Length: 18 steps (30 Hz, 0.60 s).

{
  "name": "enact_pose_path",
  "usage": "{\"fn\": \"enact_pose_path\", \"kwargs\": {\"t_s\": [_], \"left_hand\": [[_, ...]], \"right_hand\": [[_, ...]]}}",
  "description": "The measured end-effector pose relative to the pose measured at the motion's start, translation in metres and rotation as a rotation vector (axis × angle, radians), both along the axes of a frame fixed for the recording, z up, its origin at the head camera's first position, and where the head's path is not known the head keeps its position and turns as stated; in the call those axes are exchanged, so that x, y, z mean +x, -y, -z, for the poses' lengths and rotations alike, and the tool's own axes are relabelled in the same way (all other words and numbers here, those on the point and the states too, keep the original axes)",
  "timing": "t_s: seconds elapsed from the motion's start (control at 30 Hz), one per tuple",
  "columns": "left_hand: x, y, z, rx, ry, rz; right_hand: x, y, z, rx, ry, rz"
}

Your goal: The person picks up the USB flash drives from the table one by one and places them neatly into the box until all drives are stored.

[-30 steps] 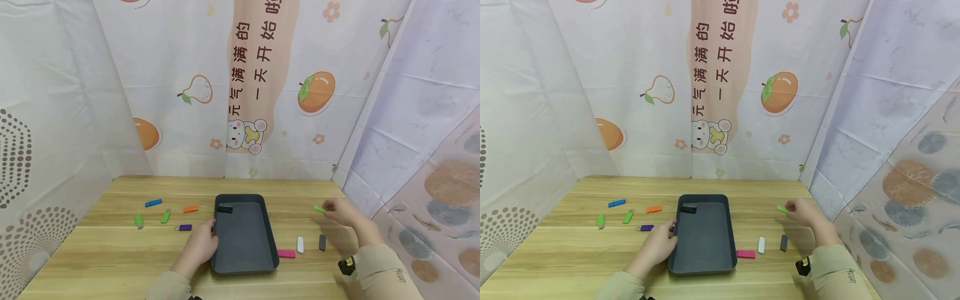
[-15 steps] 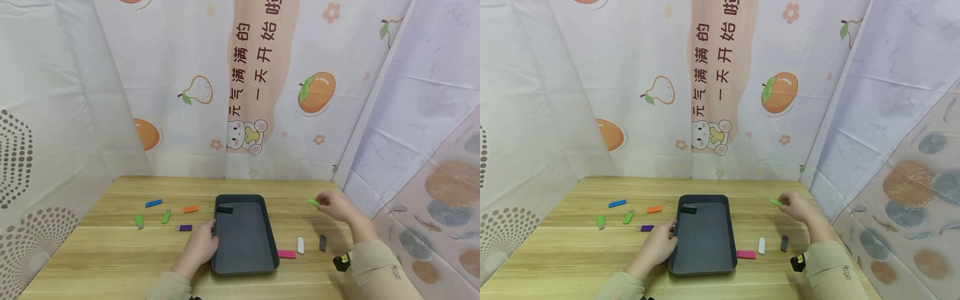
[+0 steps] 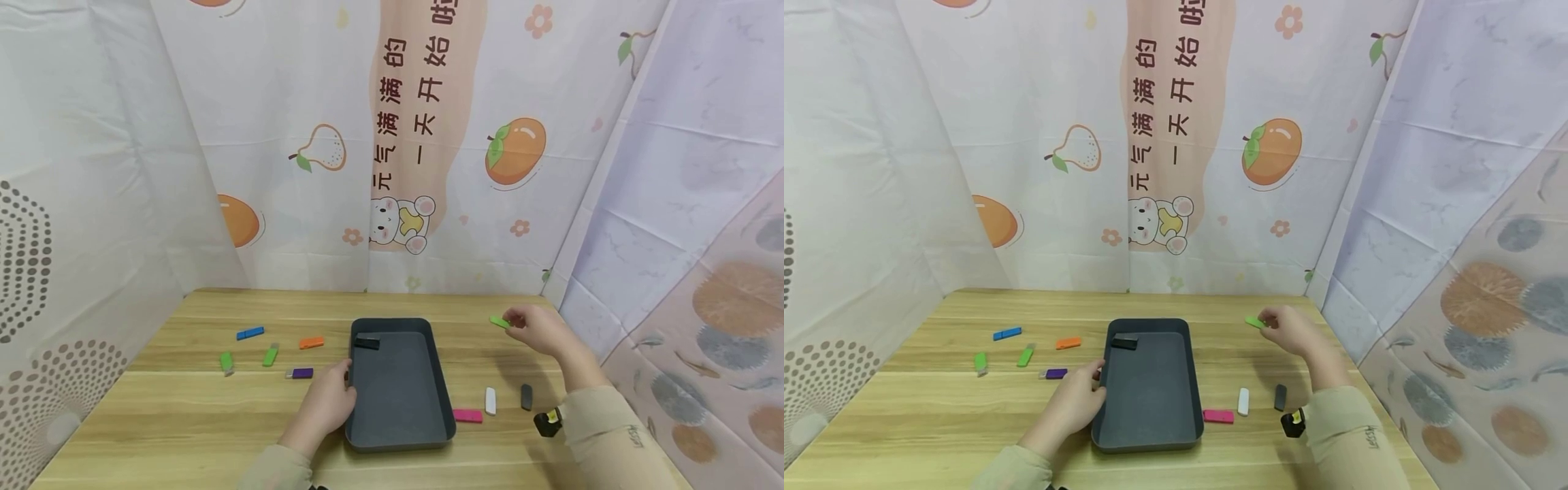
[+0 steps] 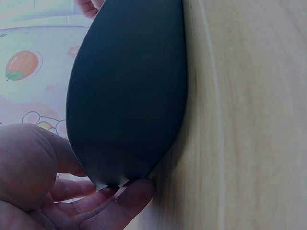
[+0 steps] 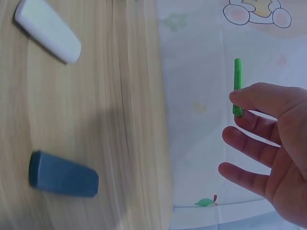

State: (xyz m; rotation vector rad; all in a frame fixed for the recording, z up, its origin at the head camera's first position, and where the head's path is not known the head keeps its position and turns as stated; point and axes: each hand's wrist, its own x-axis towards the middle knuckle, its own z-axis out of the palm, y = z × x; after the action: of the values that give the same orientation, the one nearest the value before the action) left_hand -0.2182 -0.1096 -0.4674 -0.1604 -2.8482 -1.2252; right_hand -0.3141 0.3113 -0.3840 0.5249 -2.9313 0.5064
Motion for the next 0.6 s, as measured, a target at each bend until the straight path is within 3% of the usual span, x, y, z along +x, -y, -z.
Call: {"fn": "enact_pose_path", "kwargs": {"t_s": [0.27, 0.6], "left_hand": [[0.0, 0.0, 0.0, 0.004, 0.01, -0.004], [-0.001, 0.0, 0.0, 0.003, 0.014, -0.005]], "right_hand": [[-0.006, 0.018, -0.002, -0.089, 0.027, -0.041], [-0.015, 0.043, -0.004, -0.123, 0.046, -0.046]]}}
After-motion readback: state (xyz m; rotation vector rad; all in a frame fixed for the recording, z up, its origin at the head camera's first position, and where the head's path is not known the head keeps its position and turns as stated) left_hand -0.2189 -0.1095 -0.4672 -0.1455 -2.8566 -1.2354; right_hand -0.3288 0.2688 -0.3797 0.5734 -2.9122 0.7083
